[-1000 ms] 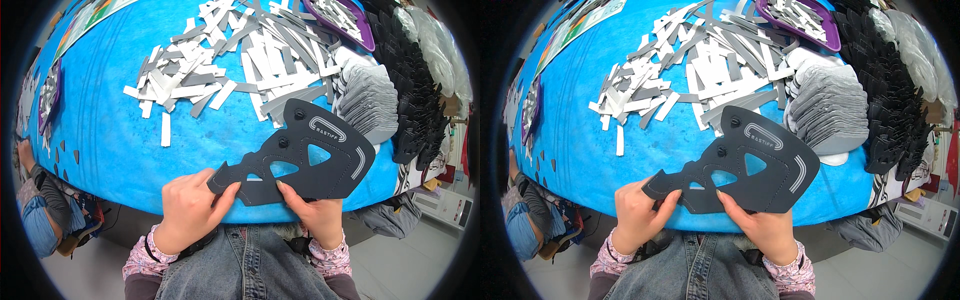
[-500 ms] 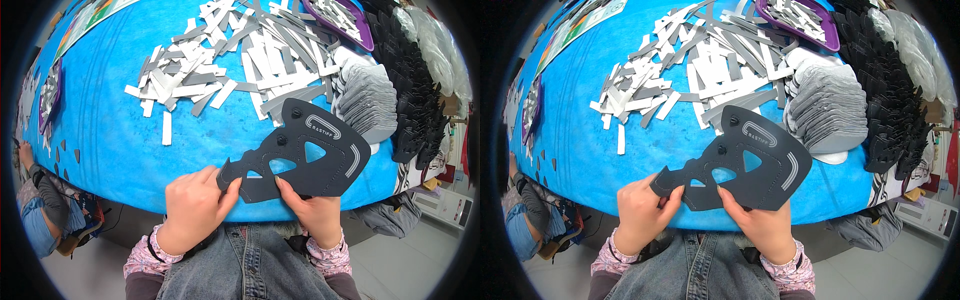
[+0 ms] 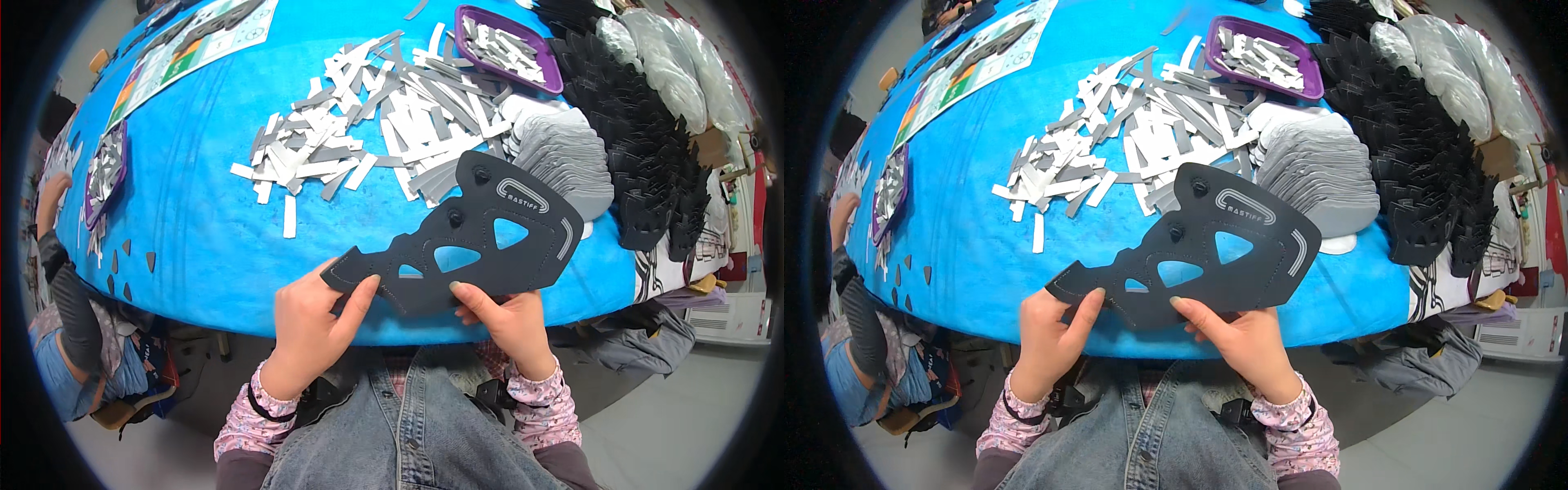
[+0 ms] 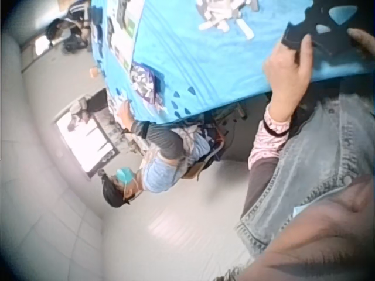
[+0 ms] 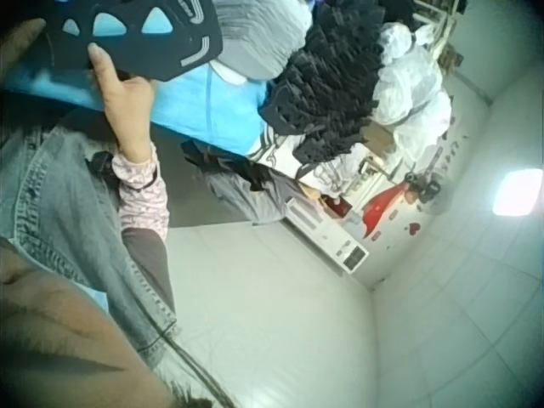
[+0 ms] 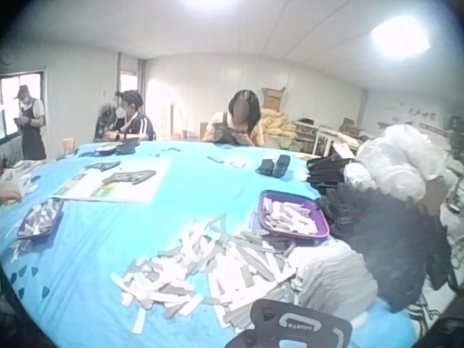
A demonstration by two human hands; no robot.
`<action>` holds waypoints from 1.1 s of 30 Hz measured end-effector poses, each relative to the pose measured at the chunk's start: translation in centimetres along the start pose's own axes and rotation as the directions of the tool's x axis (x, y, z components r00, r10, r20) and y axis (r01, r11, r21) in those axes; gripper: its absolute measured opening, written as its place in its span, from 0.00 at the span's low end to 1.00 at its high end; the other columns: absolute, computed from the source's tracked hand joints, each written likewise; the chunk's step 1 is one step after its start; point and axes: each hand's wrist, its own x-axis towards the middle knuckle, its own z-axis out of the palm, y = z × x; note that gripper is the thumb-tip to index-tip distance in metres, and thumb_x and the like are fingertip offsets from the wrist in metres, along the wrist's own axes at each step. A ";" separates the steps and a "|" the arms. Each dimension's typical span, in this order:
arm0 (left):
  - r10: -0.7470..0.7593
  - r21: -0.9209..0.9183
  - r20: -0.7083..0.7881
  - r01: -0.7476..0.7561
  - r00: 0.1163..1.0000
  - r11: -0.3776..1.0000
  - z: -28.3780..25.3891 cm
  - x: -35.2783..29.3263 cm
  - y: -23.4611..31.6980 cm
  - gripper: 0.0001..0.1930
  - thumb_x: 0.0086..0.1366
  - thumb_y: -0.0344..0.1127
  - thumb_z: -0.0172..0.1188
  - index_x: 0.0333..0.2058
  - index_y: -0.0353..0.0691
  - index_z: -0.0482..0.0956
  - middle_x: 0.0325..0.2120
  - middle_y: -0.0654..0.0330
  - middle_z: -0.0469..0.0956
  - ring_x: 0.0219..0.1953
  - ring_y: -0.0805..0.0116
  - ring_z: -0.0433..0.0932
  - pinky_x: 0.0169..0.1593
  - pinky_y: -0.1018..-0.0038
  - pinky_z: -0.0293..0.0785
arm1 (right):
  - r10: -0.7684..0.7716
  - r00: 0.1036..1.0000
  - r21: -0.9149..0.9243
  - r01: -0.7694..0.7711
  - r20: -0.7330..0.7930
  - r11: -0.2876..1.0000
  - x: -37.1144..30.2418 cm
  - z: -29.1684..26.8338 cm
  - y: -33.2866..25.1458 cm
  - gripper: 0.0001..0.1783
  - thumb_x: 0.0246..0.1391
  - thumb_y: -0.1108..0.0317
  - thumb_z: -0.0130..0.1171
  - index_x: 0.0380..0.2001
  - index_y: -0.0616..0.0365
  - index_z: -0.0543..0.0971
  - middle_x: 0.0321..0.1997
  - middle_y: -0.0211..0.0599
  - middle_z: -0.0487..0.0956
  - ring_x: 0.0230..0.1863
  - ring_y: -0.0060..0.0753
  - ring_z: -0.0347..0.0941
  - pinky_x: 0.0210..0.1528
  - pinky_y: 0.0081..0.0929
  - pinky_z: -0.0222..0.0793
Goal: The recorder is seen inspecting and assembling various shoe components at a large communal work table.
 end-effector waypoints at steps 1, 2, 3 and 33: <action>-0.064 -0.062 0.034 0.066 0.997 0.996 -0.1 0.0 0.2 0.08 0.57 0.35 0.60 0.31 0.37 0.80 0.24 0.57 0.77 0.21 0.65 0.75 0.24 0.75 0.68 | 0.000 1.000 -0.014 0.000 0.018 1.000 0.0 -0.2 0.1 0.08 0.47 0.70 0.63 0.28 0.64 0.78 0.24 0.32 0.77 0.21 0.19 0.72 0.22 0.15 0.68; -0.125 -0.122 0.072 0.133 0.990 0.984 -0.2 0.1 0.4 0.08 0.56 0.35 0.60 0.32 0.37 0.80 0.25 0.57 0.78 0.24 0.66 0.77 0.26 0.76 0.69 | 0.001 0.999 -0.028 0.000 0.035 1.000 0.0 -0.4 0.0 0.08 0.48 0.71 0.63 0.30 0.64 0.77 0.25 0.33 0.77 0.22 0.21 0.74 0.23 0.15 0.71; -0.119 -0.117 0.066 0.126 0.991 0.985 -0.1 -0.1 0.5 0.08 0.56 0.35 0.60 0.32 0.37 0.80 0.25 0.57 0.78 0.24 0.66 0.77 0.26 0.76 0.69 | -0.009 0.999 -0.025 0.010 0.037 1.000 -0.2 -0.2 -0.1 0.08 0.48 0.71 0.63 0.30 0.64 0.77 0.25 0.33 0.77 0.22 0.21 0.74 0.23 0.15 0.71; 0.187 0.275 0.314 -0.278 0.931 0.921 2.1 11.5 2.1 0.15 0.53 0.41 0.63 0.34 0.41 0.71 0.29 0.62 0.73 0.29 0.69 0.74 0.33 0.74 0.70 | -0.242 0.924 0.812 0.376 -0.295 0.447 0.3 -10.4 5.0 0.13 0.59 0.59 0.50 0.40 0.56 0.73 0.31 0.26 0.72 0.26 0.16 0.63 0.25 0.15 0.58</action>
